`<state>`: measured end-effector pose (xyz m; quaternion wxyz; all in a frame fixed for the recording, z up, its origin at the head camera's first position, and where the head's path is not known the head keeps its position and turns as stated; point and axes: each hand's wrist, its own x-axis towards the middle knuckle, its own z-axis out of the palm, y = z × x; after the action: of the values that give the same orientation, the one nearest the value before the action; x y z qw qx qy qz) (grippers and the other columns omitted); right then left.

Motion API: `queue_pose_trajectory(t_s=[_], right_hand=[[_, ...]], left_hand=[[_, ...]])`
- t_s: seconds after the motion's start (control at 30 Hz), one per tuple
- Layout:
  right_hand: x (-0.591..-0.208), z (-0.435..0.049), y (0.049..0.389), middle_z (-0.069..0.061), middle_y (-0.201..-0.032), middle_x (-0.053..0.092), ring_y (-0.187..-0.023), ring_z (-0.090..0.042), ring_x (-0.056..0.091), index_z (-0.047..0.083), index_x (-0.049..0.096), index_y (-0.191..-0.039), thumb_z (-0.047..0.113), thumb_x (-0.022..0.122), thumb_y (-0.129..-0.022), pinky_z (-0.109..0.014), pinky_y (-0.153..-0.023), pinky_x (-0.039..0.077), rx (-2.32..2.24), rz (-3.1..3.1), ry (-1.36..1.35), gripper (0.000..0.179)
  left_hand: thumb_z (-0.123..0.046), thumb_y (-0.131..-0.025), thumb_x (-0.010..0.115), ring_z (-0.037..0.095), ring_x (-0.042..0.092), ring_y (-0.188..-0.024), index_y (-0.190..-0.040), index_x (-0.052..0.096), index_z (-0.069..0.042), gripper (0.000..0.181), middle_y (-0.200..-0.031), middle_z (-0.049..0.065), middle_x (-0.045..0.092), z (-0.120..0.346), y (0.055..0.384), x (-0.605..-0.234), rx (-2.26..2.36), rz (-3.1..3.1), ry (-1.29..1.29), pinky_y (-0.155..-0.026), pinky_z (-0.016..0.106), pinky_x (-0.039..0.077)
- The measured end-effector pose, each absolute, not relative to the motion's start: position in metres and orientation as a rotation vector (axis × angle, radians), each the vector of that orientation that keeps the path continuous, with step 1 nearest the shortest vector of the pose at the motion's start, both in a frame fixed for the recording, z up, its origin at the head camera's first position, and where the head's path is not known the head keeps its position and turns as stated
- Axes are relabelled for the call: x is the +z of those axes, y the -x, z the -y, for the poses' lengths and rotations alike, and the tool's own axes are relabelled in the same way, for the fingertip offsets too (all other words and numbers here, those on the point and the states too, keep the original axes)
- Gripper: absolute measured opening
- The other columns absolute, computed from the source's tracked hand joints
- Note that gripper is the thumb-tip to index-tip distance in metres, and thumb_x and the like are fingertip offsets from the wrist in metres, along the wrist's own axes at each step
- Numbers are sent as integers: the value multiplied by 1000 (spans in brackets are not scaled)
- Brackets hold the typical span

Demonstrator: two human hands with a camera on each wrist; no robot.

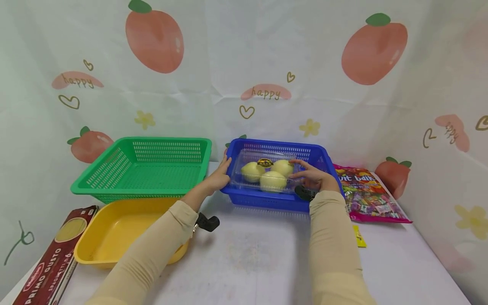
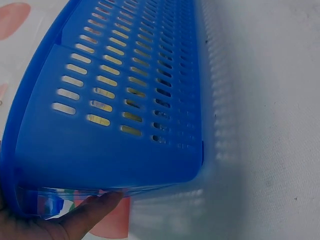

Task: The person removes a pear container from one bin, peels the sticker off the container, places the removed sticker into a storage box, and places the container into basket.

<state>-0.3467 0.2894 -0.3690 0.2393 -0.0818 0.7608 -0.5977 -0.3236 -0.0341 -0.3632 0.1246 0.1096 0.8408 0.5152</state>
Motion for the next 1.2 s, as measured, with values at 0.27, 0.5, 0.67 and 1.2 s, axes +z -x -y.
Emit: queue_pose_trajectory(t_s=[0.27, 0.5, 0.67, 1.2], right_hand=[[-363, -287, 344, -23, -148, 11, -92, -14, 66, 21, 37, -125, 4, 47, -94, -35, -85, 53, -1731, -2031, 201, 36], [-360, -288, 343, -17, -132, 32, -88, -15, 66, 21, 42, -116, 4, 46, -95, -39, -85, 54, -1783, -2042, 138, 28], [-356, -292, 344, -5, -108, 48, -85, -15, 67, 23, 42, -113, 5, 44, -95, -36, -79, 56, -1815, -2057, 86, 25], [-342, -301, 343, -7, -106, 43, -86, -12, 68, 20, 41, -116, 10, 46, -96, -33, -78, 56, -1799, -2183, 135, 23]], left_hand=[[9, -86, 30, 26, -8, -145, -150, 1, -11, 73, -157, 2, -16, 34, 323, -361, 1475, -2481, -312, -118, 49, 6], [10, -83, 30, 28, -6, -145, -148, 14, -1, 68, -157, 8, -13, 31, 323, -362, 1483, -2501, -349, -118, 48, 8], [11, -83, 29, 28, -6, -145, -148, 14, -1, 68, -157, 8, -12, 31, 323, -363, 1491, -2505, -339, -118, 48, 8], [10, -83, 29, 31, -5, -145, -147, 15, 1, 67, -157, 12, -10, 33, 323, -365, 1478, -2534, -369, -118, 48, 8]])
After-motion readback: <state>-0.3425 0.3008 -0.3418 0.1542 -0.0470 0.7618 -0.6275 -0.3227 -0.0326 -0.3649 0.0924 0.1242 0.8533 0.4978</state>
